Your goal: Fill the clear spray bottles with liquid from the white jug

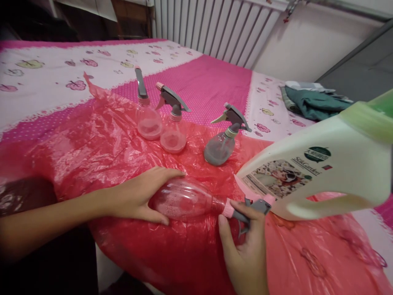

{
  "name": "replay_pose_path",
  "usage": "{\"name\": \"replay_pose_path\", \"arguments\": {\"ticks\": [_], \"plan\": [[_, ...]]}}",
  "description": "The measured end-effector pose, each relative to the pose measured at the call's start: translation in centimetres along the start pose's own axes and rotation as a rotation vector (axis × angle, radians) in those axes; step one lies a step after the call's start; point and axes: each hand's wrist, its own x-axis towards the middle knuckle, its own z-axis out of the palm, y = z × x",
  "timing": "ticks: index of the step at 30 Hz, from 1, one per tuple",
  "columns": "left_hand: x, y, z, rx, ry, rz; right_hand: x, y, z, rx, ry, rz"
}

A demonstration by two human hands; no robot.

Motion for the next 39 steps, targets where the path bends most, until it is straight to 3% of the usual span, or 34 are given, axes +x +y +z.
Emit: {"name": "replay_pose_path", "arguments": {"ticks": [4,7,13,21,27,33,39], "plan": [[0.1,0.0,0.0,-0.001,-0.011,-0.002,0.5,-0.2,-0.6,-0.173,-0.004,-0.177],[0.0,0.0,0.0,0.002,-0.010,0.001,0.9,-0.4,-1.0,-0.252,-0.017,-0.231],[0.0,-0.1,0.1,0.007,-0.010,0.027,1.0,0.4,-2.2,-0.308,-0.099,-0.231],[0.1,0.1,0.0,0.005,-0.013,0.047,1.7,0.4,-3.0,-0.205,-0.211,-0.187],[0.1,0.1,0.0,-0.011,-0.014,0.041,1.7,-0.5,-2.2,-0.145,-0.106,-0.087],[0.1,0.0,0.1,0.005,-0.010,0.039,1.3,0.0,-2.6,-0.262,-0.044,-0.203],[0.1,0.0,0.0,0.009,-0.013,0.046,1.2,0.4,-2.9,-0.292,-0.089,-0.222]]}}
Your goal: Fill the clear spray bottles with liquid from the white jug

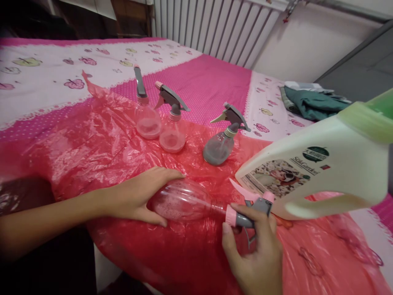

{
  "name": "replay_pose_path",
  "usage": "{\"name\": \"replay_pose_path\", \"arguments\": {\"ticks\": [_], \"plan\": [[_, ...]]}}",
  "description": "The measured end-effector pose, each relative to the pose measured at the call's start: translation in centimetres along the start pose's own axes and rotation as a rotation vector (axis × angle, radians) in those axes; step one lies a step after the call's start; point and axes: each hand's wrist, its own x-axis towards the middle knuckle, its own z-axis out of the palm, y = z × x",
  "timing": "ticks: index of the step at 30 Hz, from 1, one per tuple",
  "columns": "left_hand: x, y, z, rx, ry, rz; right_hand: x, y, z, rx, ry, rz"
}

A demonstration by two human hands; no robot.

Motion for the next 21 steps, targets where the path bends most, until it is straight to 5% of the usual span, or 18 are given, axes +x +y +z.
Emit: {"name": "replay_pose_path", "arguments": {"ticks": [21], "plan": [[-0.07,-0.03,0.16,-0.004,0.013,0.027,0.21,0.22,-0.54,0.109,0.033,0.091]]}}
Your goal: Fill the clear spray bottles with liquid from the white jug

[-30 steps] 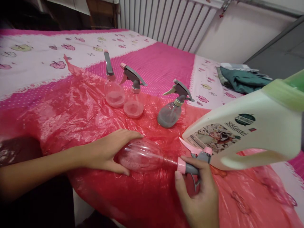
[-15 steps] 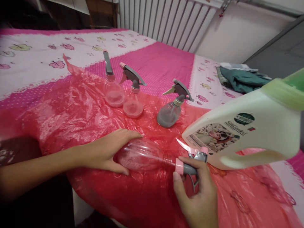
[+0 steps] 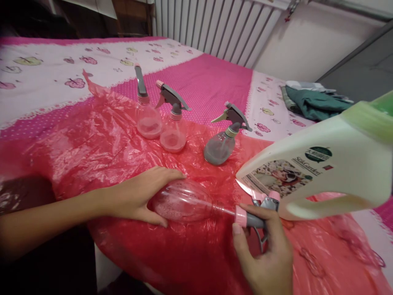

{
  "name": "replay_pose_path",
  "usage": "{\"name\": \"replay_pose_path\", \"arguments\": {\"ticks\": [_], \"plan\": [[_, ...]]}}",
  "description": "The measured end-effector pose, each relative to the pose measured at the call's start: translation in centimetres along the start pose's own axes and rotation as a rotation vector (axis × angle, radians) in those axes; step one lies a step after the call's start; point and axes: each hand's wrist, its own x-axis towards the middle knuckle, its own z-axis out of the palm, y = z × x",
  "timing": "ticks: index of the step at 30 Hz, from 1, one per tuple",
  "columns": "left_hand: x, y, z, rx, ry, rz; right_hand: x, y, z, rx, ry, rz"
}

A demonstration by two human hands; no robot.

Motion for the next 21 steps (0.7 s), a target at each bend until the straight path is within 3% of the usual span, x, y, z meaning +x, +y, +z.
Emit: {"name": "replay_pose_path", "arguments": {"ticks": [21], "plan": [[0.07,-0.09,0.03,0.002,-0.001,0.021,0.31,0.95,-0.76,-0.040,-0.142,-0.060]]}}
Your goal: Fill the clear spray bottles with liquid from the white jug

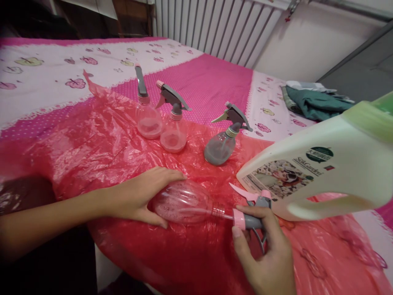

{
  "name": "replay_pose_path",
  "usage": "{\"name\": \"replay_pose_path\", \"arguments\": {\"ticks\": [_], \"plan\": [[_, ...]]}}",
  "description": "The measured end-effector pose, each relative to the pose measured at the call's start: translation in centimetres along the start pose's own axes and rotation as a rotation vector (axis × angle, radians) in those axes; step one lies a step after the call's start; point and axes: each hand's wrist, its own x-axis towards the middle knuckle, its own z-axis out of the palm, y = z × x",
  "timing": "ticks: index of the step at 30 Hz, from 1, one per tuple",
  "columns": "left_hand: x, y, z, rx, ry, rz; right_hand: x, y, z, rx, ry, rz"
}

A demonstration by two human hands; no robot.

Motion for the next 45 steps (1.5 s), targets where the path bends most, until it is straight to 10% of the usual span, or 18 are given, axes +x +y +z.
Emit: {"name": "replay_pose_path", "arguments": {"ticks": [45], "plan": [[-0.1,-0.2,0.0,-0.042,-0.006,-0.027,-0.4,-0.6,0.2,-0.120,0.169,0.029]]}}
